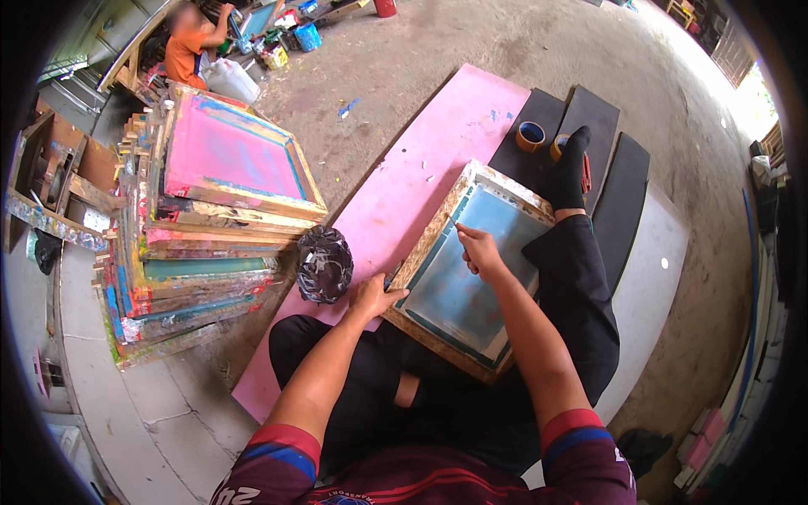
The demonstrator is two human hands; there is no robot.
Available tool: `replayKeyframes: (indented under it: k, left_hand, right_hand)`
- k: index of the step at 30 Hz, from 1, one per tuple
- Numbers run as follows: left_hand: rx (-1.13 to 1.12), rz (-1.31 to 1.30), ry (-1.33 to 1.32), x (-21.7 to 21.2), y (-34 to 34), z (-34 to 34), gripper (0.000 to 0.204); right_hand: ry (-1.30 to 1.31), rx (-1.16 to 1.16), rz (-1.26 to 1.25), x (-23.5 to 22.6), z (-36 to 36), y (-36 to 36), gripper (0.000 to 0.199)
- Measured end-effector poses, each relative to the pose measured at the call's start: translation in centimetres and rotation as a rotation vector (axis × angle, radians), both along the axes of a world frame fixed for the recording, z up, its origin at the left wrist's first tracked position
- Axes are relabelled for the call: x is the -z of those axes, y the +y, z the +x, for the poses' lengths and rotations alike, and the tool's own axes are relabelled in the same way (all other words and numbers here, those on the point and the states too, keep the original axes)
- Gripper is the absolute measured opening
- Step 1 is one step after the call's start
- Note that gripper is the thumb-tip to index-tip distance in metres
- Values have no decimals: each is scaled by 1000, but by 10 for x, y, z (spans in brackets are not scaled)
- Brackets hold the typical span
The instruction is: The person sits on the floor and paints the inner surface of a wooden frame with a small brush. They repeatedly dip the brush into a small container and apply paint to the frame's interior, working methodically along the edges.
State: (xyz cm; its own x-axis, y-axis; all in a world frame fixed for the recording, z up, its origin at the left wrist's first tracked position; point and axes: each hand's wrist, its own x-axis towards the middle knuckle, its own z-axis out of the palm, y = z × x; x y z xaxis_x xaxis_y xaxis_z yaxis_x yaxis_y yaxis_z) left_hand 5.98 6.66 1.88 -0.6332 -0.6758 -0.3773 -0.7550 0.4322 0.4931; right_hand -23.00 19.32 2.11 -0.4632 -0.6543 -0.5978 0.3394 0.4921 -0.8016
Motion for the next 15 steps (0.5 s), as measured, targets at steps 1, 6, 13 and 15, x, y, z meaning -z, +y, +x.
replayKeyframes:
  k: [1, 6, 13, 15]
  left_hand:
    - [10, 9, 10, -1, 1, -8, 78]
    - [12, 5, -23, 0, -1, -4, 78]
    - [20, 25, 27, 1, 0, -3, 75]
    - [9, 44, 8, -5, 4, -7, 74]
  right_hand:
    - [345, -83, -51, 17, -3, 8, 41]
    - [999, -243, 68, 3, 19, 16, 38]
    - [1100, -405, 261, -29, 25, 6, 39]
    - [1127, -455, 364, -30, 32, 0, 40]
